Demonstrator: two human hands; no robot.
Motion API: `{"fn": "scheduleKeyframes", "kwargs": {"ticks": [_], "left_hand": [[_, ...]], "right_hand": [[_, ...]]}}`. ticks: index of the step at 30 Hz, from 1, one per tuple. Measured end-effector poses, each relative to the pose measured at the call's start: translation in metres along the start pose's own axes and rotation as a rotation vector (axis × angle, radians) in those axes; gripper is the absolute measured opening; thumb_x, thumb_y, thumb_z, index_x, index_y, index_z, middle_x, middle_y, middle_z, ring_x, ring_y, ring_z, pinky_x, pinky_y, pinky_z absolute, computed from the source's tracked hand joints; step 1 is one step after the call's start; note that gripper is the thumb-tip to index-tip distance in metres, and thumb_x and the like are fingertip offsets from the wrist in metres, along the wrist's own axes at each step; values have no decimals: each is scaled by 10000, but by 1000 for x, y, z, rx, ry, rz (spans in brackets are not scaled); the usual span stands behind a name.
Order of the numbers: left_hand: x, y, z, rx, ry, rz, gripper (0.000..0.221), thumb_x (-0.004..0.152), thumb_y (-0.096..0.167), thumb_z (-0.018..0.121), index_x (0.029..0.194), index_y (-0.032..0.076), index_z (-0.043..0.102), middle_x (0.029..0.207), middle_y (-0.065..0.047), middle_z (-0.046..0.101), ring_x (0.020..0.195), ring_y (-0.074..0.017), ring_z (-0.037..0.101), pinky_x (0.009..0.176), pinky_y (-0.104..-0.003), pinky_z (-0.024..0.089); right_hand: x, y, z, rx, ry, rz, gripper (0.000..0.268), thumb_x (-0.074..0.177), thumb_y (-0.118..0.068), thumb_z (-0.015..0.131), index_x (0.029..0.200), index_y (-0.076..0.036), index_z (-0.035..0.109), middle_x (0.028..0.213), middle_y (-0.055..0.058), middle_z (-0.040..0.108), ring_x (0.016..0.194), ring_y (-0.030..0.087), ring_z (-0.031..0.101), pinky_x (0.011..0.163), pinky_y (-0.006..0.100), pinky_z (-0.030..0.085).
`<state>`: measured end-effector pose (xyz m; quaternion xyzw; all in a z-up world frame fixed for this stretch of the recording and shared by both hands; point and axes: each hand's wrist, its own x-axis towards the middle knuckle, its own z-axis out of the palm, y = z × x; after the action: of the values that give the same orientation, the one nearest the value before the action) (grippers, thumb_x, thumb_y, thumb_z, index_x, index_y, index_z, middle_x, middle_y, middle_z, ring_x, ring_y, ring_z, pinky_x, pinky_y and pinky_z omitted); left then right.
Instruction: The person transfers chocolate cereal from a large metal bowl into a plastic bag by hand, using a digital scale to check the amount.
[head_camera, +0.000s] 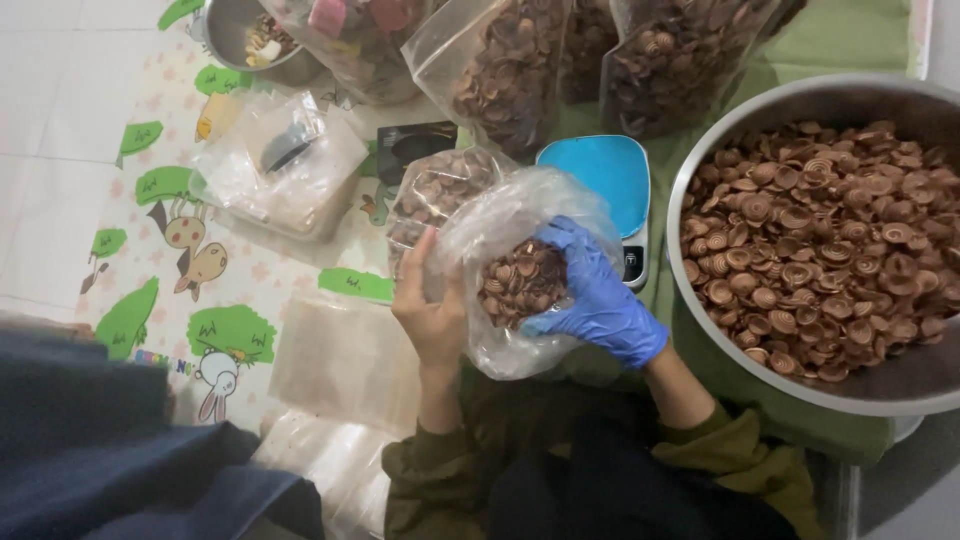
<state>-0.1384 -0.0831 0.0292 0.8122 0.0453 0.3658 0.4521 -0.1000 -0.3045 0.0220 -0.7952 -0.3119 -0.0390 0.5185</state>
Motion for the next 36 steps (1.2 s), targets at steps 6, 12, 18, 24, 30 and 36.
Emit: {"fn": "scheduleKeyframes", "kwargs": {"ticks": [6, 12, 18, 24, 30, 36], "left_hand": [[32, 55, -18, 230, -274, 557, 113, 872, 49, 759, 895, 157, 733, 1529, -182, 378, 1501, -510, 232, 1232, -640, 182], [35, 44, -19, 206, -575, 704, 348, 840, 39, 653, 754, 358, 761, 1505, -79, 463, 1540, -460, 116, 1223, -686, 1], [45, 79, -26, 688, -716, 254, 711, 638, 571, 920, 1197, 159, 765, 1659, -220, -221, 1452, -548, -252, 1064, -845, 8], [61, 89, -51, 697, -859, 36, 645, 682, 370, 933, 1196, 44, 718, 1615, -351, -147, 1473, -607, -78, 1036, -858, 203], [46, 72, -31, 563, -729, 108, 552, 690, 167, 912, 1192, 43, 719, 1616, -316, -221, 1522, -552, -43, 1177, -738, 157], [31, 66, -1, 374, -577, 178, 875, 604, 257, 994, 1349, 13, 603, 1579, -328, 146, 1454, -544, 245, 1186, -660, 282]], "right_hand": [[6, 11, 8, -85, -79, 6, 1524, 392, -630, 997, 1610, -95, 253, 1586, 366, 237, 1463, 579, 236, 1255, 579, 175], [16, 1, 7, -176, -173, 63, 1464, 478, -689, 942, 1588, 5, 287, 1607, 350, 251, 1485, 524, 232, 1279, 532, 139], [14, 13, 16, -148, -233, 207, 1670, 350, -748, 921, 1653, -81, 118, 1694, 254, 75, 1559, 427, 29, 1280, 473, 27], [5, 6, 11, 185, -150, 334, 1595, 367, -442, 1062, 1635, -89, 162, 1698, 159, 149, 1573, 285, 66, 1288, 397, 0], [12, 0, 12, -5, -177, 357, 1477, 475, -509, 1024, 1632, -109, 197, 1685, 185, 190, 1556, 344, 138, 1285, 440, 90], [31, -25, -8, 3, -192, 290, 1342, 523, -562, 982, 1627, -246, 286, 1684, 232, 43, 1550, 452, 62, 1273, 508, 131]]}}
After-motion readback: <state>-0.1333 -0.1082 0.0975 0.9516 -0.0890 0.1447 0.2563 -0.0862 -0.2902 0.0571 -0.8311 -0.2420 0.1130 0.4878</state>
